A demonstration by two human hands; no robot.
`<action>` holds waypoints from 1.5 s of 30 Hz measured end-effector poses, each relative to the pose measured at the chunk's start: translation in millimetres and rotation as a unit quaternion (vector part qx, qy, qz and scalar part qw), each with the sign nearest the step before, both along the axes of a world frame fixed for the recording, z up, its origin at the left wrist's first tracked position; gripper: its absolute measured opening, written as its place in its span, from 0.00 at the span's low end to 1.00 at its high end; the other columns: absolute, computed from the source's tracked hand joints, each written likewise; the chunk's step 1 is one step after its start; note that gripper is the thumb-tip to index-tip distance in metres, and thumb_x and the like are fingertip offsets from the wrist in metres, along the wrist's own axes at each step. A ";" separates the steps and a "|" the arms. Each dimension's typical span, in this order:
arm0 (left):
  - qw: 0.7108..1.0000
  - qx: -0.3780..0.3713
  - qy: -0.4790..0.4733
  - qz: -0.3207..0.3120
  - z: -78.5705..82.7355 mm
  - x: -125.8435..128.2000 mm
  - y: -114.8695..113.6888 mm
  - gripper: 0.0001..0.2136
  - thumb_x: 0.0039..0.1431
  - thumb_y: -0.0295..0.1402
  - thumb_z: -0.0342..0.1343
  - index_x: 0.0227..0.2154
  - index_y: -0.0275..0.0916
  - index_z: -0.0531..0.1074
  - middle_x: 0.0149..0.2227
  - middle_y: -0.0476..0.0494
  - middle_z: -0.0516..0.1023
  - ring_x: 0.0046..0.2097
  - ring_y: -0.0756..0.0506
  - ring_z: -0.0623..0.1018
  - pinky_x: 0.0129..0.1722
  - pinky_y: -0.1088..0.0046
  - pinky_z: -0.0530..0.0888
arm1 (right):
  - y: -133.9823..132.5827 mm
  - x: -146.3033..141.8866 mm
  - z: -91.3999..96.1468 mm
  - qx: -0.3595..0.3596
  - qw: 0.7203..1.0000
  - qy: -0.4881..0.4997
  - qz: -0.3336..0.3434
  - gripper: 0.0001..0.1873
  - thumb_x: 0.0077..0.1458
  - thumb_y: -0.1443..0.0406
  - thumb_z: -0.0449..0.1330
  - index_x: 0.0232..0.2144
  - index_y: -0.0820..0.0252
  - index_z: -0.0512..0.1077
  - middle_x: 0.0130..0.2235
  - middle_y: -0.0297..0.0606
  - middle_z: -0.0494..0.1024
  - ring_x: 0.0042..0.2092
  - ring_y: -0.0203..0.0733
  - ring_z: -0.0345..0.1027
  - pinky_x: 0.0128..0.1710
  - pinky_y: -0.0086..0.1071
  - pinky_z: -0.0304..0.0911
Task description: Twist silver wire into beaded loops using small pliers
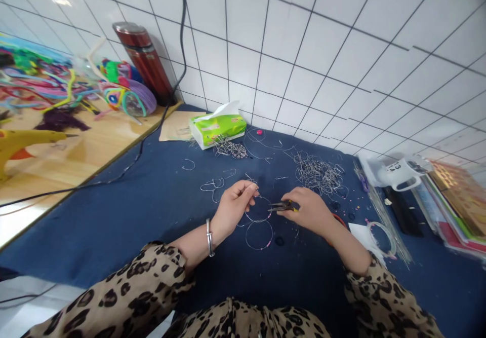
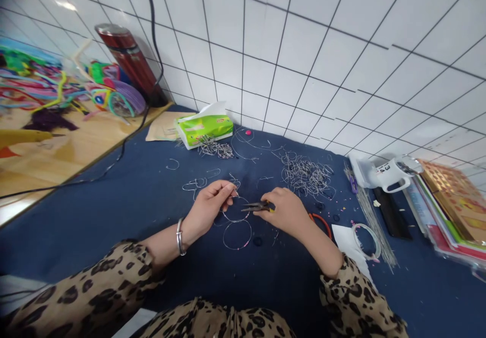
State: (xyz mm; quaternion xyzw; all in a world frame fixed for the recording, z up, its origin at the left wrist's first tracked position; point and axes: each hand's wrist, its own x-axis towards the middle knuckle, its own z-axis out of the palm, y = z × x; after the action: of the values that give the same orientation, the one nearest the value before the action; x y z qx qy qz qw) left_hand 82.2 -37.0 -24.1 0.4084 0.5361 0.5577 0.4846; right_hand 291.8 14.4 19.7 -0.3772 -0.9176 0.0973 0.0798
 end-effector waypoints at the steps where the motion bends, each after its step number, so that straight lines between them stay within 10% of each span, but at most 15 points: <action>1: 1.000 -0.001 -0.001 0.001 -0.3 -0.3 0.4 0.12 0.57 0.41 0.51 0.32 0.38 0.71 0.28 0.47 0.72 0.24 0.54 0.68 0.21 0.80 0.65 | 1.4 -3.5 0.9 0.033 0.999 -0.003 -0.015 0.16 0.50 0.52 0.58 0.37 0.55 0.72 0.35 0.37 0.71 0.38 0.40 0.61 0.41 0.34 0.55; 13: 0.998 -0.014 -0.041 0.040 -3.3 -3.9 8.5 0.11 0.57 0.41 0.51 0.31 0.37 0.69 0.28 0.48 0.71 0.25 0.54 0.68 0.20 0.80 0.64 | 10.2 -29.0 -4.4 0.284 0.955 -0.082 -0.034 0.14 0.53 0.58 0.55 0.40 0.57 0.70 0.34 0.43 0.67 0.38 0.46 0.53 0.37 0.39 0.46; 45: 0.999 -0.011 -0.047 0.020 -2.8 0.8 5.9 0.11 0.57 0.40 0.51 0.31 0.36 0.69 0.27 0.47 0.73 0.24 0.54 0.69 0.21 0.80 0.65 | 7.7 -23.9 -12.8 0.253 0.962 -0.090 -0.049 0.11 0.54 0.57 0.55 0.31 0.57 0.70 0.30 0.40 0.66 0.36 0.44 0.52 0.33 0.37 0.44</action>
State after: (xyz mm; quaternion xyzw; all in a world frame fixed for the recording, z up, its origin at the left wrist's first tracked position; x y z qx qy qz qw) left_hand 82.9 -31.2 -26.9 0.3657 0.5272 0.5800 0.5019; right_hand 267.9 22.1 7.0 -0.3965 -0.8960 -0.1766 0.0941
